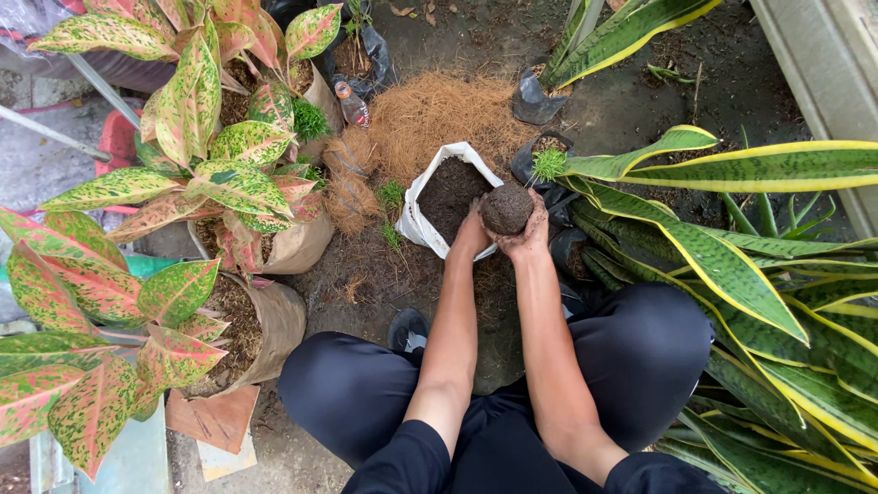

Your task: The person sits on the ground and repeatedly scoops soil from a white bag, packs it around a small plant's root ball, and places the plant into a black plastic nursery bag. The person continues to add and compact soil around the plant inside the bag.

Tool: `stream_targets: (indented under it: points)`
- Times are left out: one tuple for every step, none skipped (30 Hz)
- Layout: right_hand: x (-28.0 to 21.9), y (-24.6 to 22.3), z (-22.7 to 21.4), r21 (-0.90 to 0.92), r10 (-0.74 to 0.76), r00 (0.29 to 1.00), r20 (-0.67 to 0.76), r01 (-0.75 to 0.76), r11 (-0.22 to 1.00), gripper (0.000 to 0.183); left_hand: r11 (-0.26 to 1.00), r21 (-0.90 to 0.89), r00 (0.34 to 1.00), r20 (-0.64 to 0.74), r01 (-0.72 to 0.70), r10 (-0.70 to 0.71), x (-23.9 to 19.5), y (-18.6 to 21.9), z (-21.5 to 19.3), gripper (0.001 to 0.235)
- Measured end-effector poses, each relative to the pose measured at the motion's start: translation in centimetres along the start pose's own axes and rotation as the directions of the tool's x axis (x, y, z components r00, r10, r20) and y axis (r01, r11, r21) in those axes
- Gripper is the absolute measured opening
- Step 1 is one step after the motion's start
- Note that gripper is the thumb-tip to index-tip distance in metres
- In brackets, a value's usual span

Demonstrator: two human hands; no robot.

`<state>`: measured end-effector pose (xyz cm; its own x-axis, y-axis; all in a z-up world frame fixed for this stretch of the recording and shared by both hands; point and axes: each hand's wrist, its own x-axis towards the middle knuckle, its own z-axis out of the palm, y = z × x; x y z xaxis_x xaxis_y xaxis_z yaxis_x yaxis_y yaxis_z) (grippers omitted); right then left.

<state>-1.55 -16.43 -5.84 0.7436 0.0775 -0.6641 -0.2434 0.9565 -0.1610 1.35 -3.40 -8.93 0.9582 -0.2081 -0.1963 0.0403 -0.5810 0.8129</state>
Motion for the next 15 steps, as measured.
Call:
stream_targets:
  points:
    - [-0.1, -0.1, -0.2, 0.016, -0.002, 1.0, 0.003, 0.002, 1.0, 0.048, 1.0, -0.008, 0.999, 0.035, 0.019, -0.019, -0.4, 0.1, 0.4, 0.068]
    - [-0.3, -0.1, -0.3, 0.032, -0.003, 1.0, 0.006, 0.003, 0.999, 0.046, 0.999, -0.015, 0.997, 0.07, 0.038, -0.037, -0.8, 0.1, 0.8, 0.07]
    - [-0.2, 0.0, -0.2, 0.047, -0.003, 1.0, 0.014, 0.002, 0.999, 0.044, 0.995, 0.05, 0.993, 0.073, 0.09, -0.093, -0.8, 0.1, 0.9, 0.067]
    - [-0.1, 0.0, 0.0, 0.045, -0.007, 1.0, -0.009, 0.007, 0.999, 0.045, 0.983, 0.115, 0.986, 0.073, 0.141, -0.149, -0.8, 0.1, 1.0, 0.064]
    - [-0.2, 0.1, 0.1, 0.041, -0.007, 0.999, -0.032, 0.009, 0.999, 0.046, 0.964, 0.179, 0.976, 0.067, 0.194, -0.209, -1.0, -0.1, 1.1, 0.062]
    - [-0.3, 0.2, 0.1, 0.038, -0.008, 0.998, -0.056, 0.01, 0.999, 0.047, 0.973, 0.186, 0.99, 0.025, 0.134, -0.142, -1.3, -0.3, 1.3, 0.067]
    - [-0.2, 0.3, 0.4, 0.033, -0.008, 0.999, -0.047, 0.01, 0.999, 0.047, 0.978, 0.195, 0.998, -0.016, 0.068, -0.066, -1.3, -0.4, 1.6, 0.072]
    - [-0.2, 0.4, 0.6, 0.029, -0.008, 0.999, -0.038, 0.009, 1.0, 0.047, 0.978, 0.208, 0.998, -0.055, 0.001, 0.01, -1.2, -0.4, 1.8, 0.077]
    - [-0.3, 0.2, 0.7, 0.027, -0.013, 0.999, -0.034, 0.014, 1.0, 0.047, 0.969, 0.237, 0.998, -0.001, 0.064, -0.066, -1.0, -0.5, 1.9, 0.072]
    - [-0.4, 0.0, 0.7, 0.01, -0.022, 0.999, -0.033, 0.023, 1.0, 0.046, 0.955, 0.27, 0.989, 0.052, 0.123, -0.142, -0.8, -0.5, 2.1, 0.068]
    - [-0.6, 0.2, 0.5, -0.005, -0.024, 0.999, -0.037, 0.024, 1.0, 0.045, 0.933, 0.309, 0.969, 0.103, 0.185, -0.226, -1.4, -0.6, 2.2, 0.063]
    - [-0.9, 0.4, 0.4, -0.021, -0.026, 0.999, -0.041, 0.025, 0.999, 0.044, 0.93, 0.325, 0.972, 0.098, 0.171, -0.213, -2.0, -0.7, 2.3, 0.07]
    - [-0.9, 0.6, 0.7, -0.01, -0.015, 0.999, -0.031, 0.015, 1.0, 0.044, 0.927, 0.342, 0.978, 0.08, 0.153, -0.191, -1.8, -0.8, 1.9, 0.076]
    - [-1.1, 0.8, 1.0, 0.001, -0.005, 1.0, -0.021, 0.005, 1.0, 0.045, 0.923, 0.36, 0.984, 0.063, 0.135, -0.168, -1.5, -0.7, 1.5, 0.083]
    - [-1.1, 0.6, 1.3, 0.013, -0.001, 1.0, -0.013, 0.001, 1.0, 0.045, 0.92, 0.356, 0.979, 0.048, 0.167, -0.197, -1.2, -0.5, 1.4, 0.082]
